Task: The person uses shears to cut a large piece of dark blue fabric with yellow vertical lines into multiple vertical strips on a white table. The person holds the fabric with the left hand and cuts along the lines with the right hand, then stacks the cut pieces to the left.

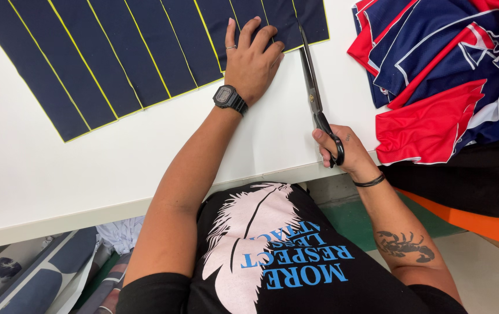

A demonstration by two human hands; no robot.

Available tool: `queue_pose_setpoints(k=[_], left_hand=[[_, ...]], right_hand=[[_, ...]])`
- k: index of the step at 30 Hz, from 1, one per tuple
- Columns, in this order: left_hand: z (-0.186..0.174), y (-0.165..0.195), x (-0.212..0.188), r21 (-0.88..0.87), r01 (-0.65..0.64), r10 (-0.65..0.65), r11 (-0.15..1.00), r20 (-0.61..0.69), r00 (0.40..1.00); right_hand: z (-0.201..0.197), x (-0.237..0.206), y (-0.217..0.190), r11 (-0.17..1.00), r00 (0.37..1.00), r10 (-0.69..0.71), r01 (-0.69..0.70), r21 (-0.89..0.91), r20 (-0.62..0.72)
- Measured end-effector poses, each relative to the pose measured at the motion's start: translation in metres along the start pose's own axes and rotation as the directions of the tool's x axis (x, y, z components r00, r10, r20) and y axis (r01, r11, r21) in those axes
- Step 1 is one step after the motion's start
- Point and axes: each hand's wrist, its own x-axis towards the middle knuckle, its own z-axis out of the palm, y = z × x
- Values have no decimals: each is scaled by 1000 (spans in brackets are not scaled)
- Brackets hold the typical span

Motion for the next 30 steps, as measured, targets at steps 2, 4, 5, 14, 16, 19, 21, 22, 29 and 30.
queue_pose_setpoints(k=[2,4,5,14,16,19,21,22,29,30], left_hand=[[0,0,0,-14,-1,0,1000,-4,1000],[-1,0,0,-20,3,-3,1000,-3,1000],[-1,1,0,-21,5,-5,1000,-2,1000],[-4,2,1,-25,8,-8,1000,10,1000],[-5,1,1,-27,9,-8,1000,9,1000],[-6,1,1,-30,14,-13,999,15,1000],[-6,1,1,-32,14,-14,999,18,1000],[-6,1,0,-33,16,-15,999,19,1000],[-1,0,-1,-21,11,-11,1000,7,1000],[-1,0,0,-20,10,-9,1000,3,1000]], right_hand=[[-1,0,0,1000,1000,5,-5,4,4],[-3,-1,1,999,999,16,-17,49,29],[-5,-1,1,999,998,-15,12,53,56],[-14,20,-10,994,989,-74,63,86,129],[-13,24,-14,994,989,-77,67,88,123],[-12,27,-19,992,988,-91,80,93,123],[-11,26,-20,993,990,-84,73,93,115],[-11,26,-21,993,991,-81,70,94,111],[-11,26,-22,992,992,-89,80,95,93],[-11,26,-22,992,991,-96,87,94,93]])
